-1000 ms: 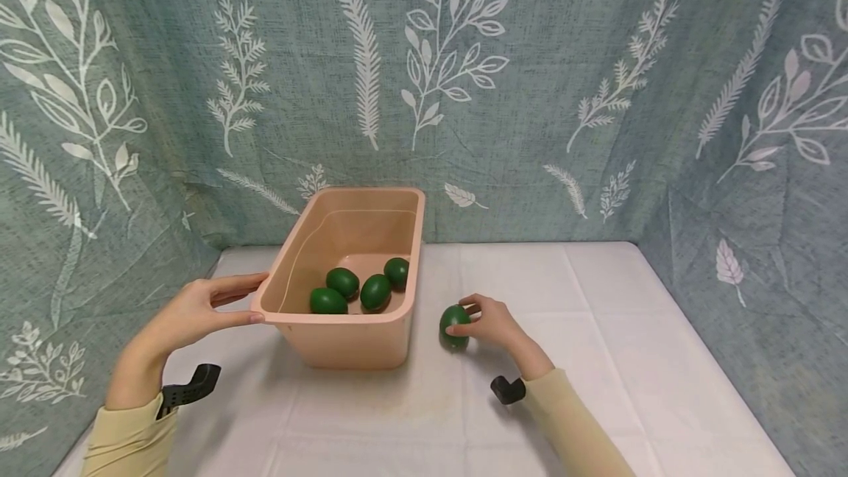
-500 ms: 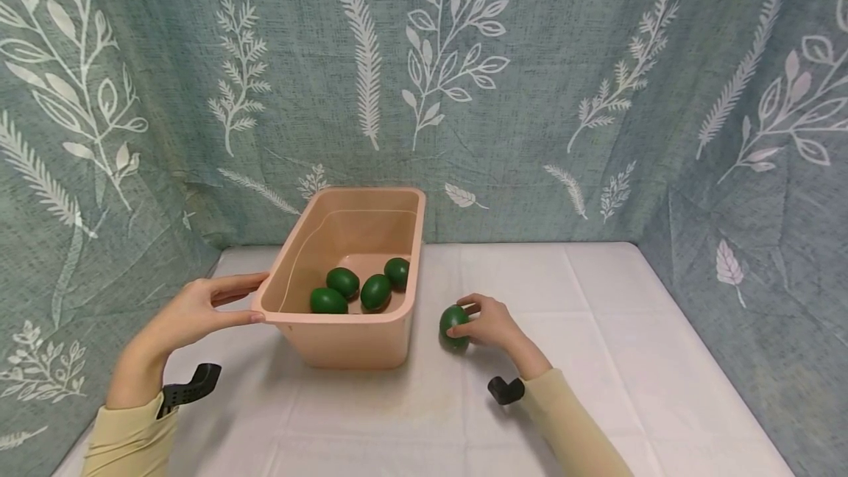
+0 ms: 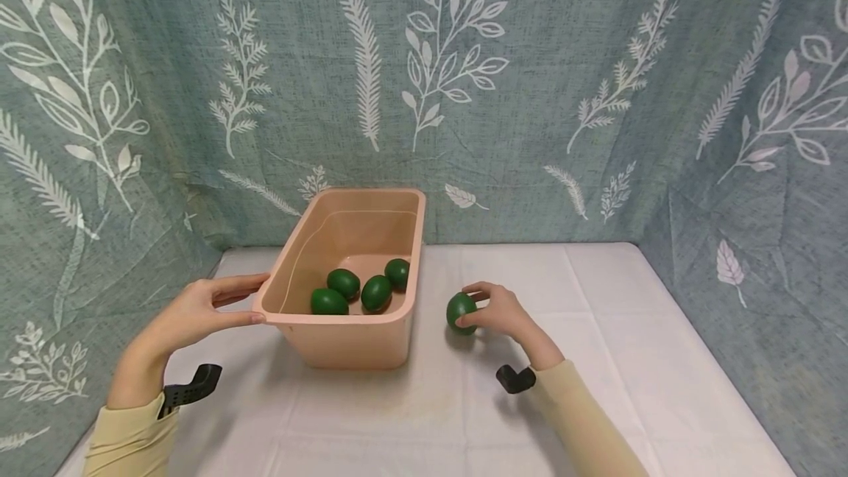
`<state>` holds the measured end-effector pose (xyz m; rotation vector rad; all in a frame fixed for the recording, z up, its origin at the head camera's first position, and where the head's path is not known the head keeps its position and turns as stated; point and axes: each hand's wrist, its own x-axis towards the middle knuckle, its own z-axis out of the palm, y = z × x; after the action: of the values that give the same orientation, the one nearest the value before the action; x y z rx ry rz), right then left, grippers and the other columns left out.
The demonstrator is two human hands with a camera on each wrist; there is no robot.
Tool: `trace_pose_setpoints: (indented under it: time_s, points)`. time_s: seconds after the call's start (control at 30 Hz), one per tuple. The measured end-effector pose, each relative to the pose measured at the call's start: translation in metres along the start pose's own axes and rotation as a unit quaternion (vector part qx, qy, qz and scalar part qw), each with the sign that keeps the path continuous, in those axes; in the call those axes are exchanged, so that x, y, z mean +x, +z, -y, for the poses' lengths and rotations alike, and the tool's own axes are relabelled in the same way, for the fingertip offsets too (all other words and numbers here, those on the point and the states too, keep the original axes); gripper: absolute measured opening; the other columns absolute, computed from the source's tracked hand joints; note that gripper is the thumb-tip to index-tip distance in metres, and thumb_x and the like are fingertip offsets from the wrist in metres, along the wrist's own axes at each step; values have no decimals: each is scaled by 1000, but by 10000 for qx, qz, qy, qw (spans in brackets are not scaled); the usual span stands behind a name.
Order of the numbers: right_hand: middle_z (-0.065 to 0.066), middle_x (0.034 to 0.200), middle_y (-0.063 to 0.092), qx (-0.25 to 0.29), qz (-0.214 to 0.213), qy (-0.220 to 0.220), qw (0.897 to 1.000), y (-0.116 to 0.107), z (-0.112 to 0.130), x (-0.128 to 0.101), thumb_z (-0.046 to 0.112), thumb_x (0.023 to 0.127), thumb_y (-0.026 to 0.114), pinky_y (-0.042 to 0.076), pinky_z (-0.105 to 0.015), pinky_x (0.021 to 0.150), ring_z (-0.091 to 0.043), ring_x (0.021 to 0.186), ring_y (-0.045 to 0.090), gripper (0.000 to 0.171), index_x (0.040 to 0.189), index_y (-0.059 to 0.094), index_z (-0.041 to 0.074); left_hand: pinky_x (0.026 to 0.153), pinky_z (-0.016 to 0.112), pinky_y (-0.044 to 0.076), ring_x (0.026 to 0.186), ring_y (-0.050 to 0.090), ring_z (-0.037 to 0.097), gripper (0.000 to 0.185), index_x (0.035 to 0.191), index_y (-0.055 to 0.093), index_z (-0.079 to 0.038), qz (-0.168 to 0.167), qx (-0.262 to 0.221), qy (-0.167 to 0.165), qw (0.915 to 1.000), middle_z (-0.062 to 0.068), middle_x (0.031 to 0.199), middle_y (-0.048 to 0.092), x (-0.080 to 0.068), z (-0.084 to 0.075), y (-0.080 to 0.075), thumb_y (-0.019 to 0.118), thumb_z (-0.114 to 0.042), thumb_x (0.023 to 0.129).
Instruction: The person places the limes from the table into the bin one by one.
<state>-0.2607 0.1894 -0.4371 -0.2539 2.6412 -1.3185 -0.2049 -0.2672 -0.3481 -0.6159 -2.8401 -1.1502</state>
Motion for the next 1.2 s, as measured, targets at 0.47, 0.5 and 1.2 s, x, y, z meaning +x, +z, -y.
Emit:
trace_pose_setpoints:
  time_s: [0.47, 0.5, 1.2]
  points:
    - [-17, 132, 55, 74, 284, -411, 9987, -36, 33, 1, 29, 75, 80, 56, -40, 84, -34, 109, 62, 64, 133, 55, 15, 101, 45, 47, 125, 52, 32, 63, 135, 55, -15, -5, 51, 37, 10000, 6, 134, 57, 1, 1, 0, 75, -40, 80]
    - [-17, 132, 54, 79, 297, -434, 9986, -38, 36, 2, 29, 75, 80, 56, -40, 85, -34, 109, 62, 64, 133, 55, 14, 101, 45, 47, 125, 52, 32, 63, 135, 55, -15, -6, 51, 39, 10000, 6, 134, 57, 1, 1, 0, 75, -39, 80]
    - [-19, 139, 47, -160, 629, -741, 9951, -86, 99, 25, 24, 80, 76, 54, -46, 90, -34, 117, 54, 65, 138, 49, 12, 102, 45, 47, 126, 51, 33, 63, 135, 54, -15, 10, 8, 36, 10000, 7, 134, 57, 1, 1, 0, 75, -39, 81]
